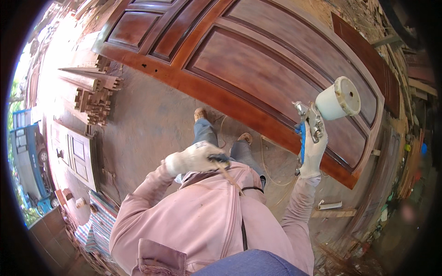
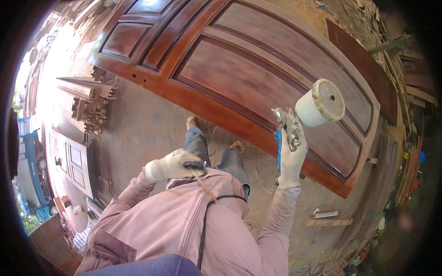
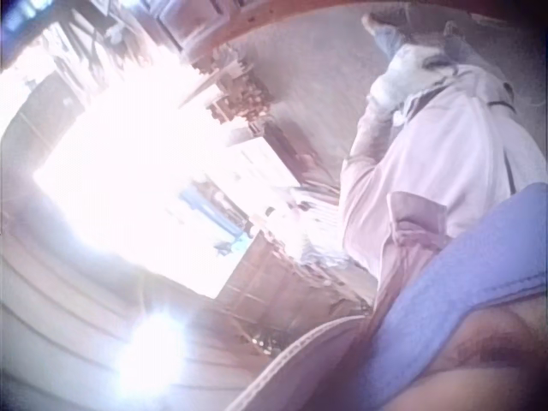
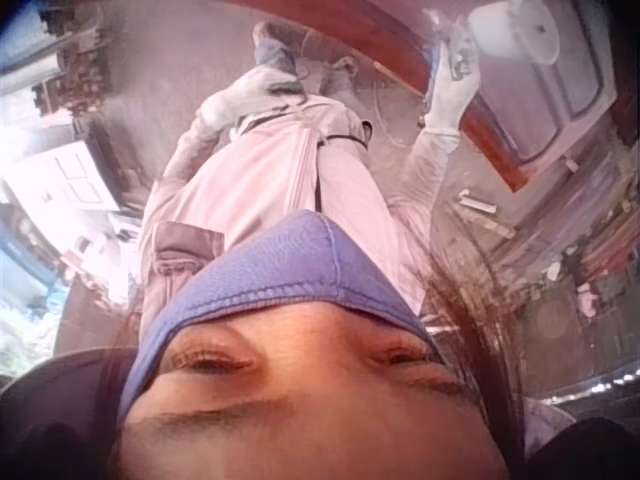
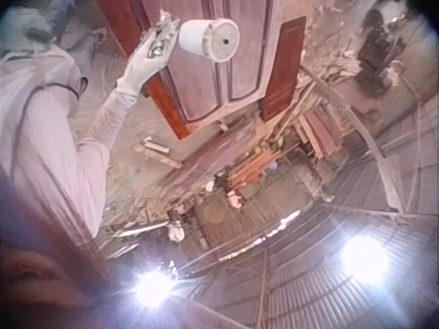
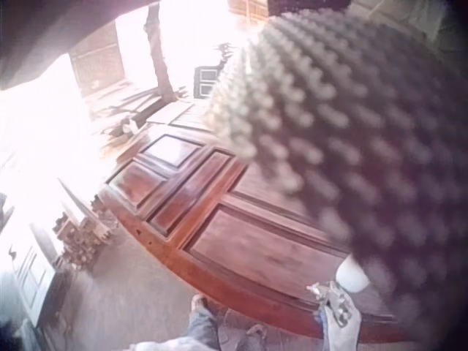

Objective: The person prepares a spray gun by pouring liquid into its container, then sprays a reddish-brown finish onto a wooden door laid flat on supports. The person moves the spray gun in steady passes across the door surface to apply the finish.

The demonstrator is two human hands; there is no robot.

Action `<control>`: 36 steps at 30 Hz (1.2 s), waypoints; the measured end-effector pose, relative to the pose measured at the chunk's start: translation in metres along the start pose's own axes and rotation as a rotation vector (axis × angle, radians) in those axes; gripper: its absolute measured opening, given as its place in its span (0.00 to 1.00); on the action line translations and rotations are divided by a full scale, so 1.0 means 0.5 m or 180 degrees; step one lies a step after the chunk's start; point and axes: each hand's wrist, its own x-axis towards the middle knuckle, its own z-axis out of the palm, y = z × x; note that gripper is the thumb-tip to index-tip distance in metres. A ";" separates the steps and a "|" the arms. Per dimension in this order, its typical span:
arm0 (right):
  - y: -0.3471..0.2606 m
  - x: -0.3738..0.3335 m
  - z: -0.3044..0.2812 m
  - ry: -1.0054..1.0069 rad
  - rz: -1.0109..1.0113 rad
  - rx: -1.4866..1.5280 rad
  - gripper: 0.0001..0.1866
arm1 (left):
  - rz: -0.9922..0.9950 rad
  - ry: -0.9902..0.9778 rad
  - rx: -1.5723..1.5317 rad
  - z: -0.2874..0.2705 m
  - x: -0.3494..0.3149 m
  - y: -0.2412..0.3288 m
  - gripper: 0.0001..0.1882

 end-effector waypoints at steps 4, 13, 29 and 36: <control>-0.036 0.044 0.083 -0.0037 0.0134 0.0254 0.19 | -0.0006 -0.0203 -0.0892 -0.084 -0.088 -0.066 0.15; -0.126 0.193 0.374 -0.0262 0.0463 0.0888 0.11 | -0.0795 -0.0539 -0.1641 -0.290 -0.146 -0.192 0.13; -0.057 0.102 0.060 0.1389 0.1140 -0.0456 0.14 | -0.0692 -0.1153 -0.0628 -0.325 0.008 -0.139 0.14; -0.052 0.050 -0.035 0.1907 0.0686 -0.2138 0.22 | -0.0294 -0.1174 -0.0159 -0.283 0.036 -0.149 0.13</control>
